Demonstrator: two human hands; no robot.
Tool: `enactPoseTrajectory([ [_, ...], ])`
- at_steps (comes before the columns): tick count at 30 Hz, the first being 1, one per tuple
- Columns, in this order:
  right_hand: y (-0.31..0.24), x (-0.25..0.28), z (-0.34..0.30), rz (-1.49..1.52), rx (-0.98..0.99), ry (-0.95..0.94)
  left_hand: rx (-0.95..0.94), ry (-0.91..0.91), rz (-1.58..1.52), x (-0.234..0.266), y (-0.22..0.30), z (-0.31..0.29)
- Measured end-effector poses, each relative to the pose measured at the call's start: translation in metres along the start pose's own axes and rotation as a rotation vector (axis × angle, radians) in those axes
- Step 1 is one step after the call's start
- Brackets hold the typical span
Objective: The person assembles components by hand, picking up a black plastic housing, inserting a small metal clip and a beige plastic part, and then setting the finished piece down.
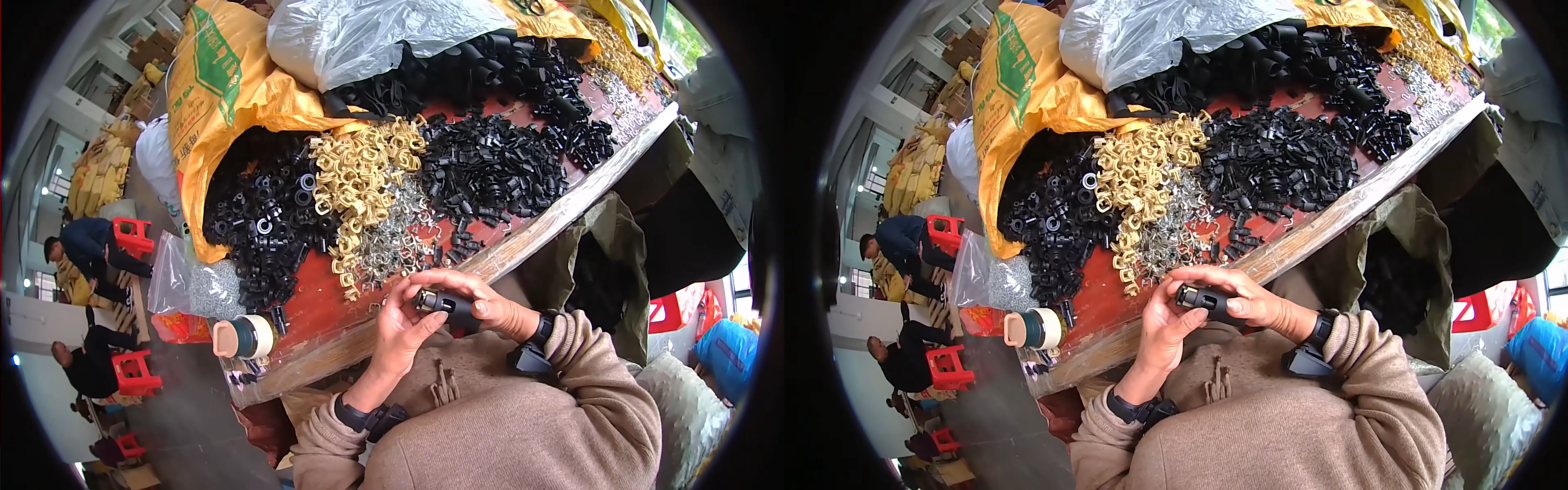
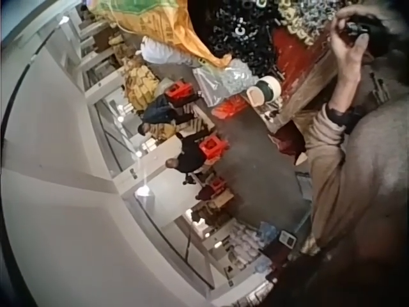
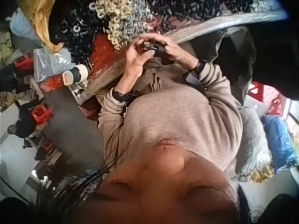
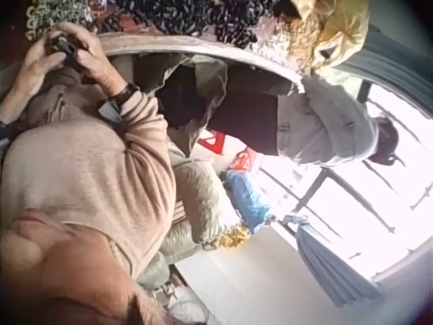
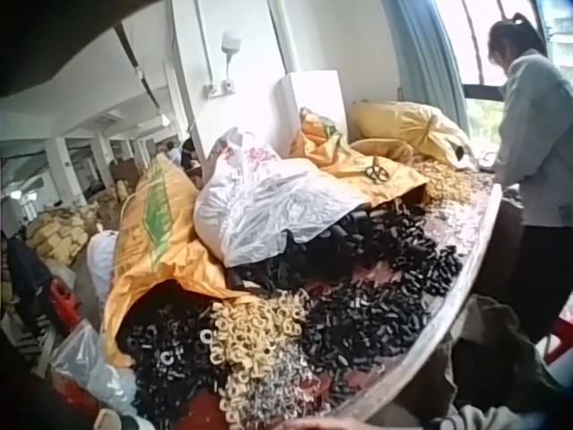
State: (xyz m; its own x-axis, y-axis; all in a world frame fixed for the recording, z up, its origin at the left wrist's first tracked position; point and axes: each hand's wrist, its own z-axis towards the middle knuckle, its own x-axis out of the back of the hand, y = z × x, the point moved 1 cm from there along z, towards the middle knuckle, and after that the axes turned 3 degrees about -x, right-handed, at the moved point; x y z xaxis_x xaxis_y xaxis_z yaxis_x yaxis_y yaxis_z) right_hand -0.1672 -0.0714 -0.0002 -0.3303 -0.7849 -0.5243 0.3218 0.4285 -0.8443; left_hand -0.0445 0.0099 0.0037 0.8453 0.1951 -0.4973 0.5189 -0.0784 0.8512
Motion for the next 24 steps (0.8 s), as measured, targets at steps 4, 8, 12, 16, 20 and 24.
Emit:
enactPoseTrajectory([
  [4, 0.007, 0.004, -0.003, 0.029, 0.038, 0.045, 0.019, -0.002, 0.008, -0.003, -0.001, 0.002],
  [8, 0.006, 0.011, -0.005, -0.021, 0.109, 0.014, 0.051, -0.006, 0.009, -0.005, -0.006, 0.004],
  [12, 0.011, 0.017, -0.009, -0.007, 0.077, 0.035, 0.122, -0.023, 0.021, -0.006, -0.008, 0.005],
  [16, 0.010, 0.016, -0.006, 0.021, 0.150, 0.055, 0.086, -0.053, 0.053, -0.011, -0.010, 0.008],
  [20, 0.006, 0.012, -0.009, 0.070, 0.087, 0.005, 0.084, -0.019, 0.041, -0.003, -0.010, 0.006],
  [24, 0.002, 0.015, -0.006, -0.209, 0.173, 0.010, 0.119, 0.011, 0.053, -0.001, -0.001, 0.008],
])
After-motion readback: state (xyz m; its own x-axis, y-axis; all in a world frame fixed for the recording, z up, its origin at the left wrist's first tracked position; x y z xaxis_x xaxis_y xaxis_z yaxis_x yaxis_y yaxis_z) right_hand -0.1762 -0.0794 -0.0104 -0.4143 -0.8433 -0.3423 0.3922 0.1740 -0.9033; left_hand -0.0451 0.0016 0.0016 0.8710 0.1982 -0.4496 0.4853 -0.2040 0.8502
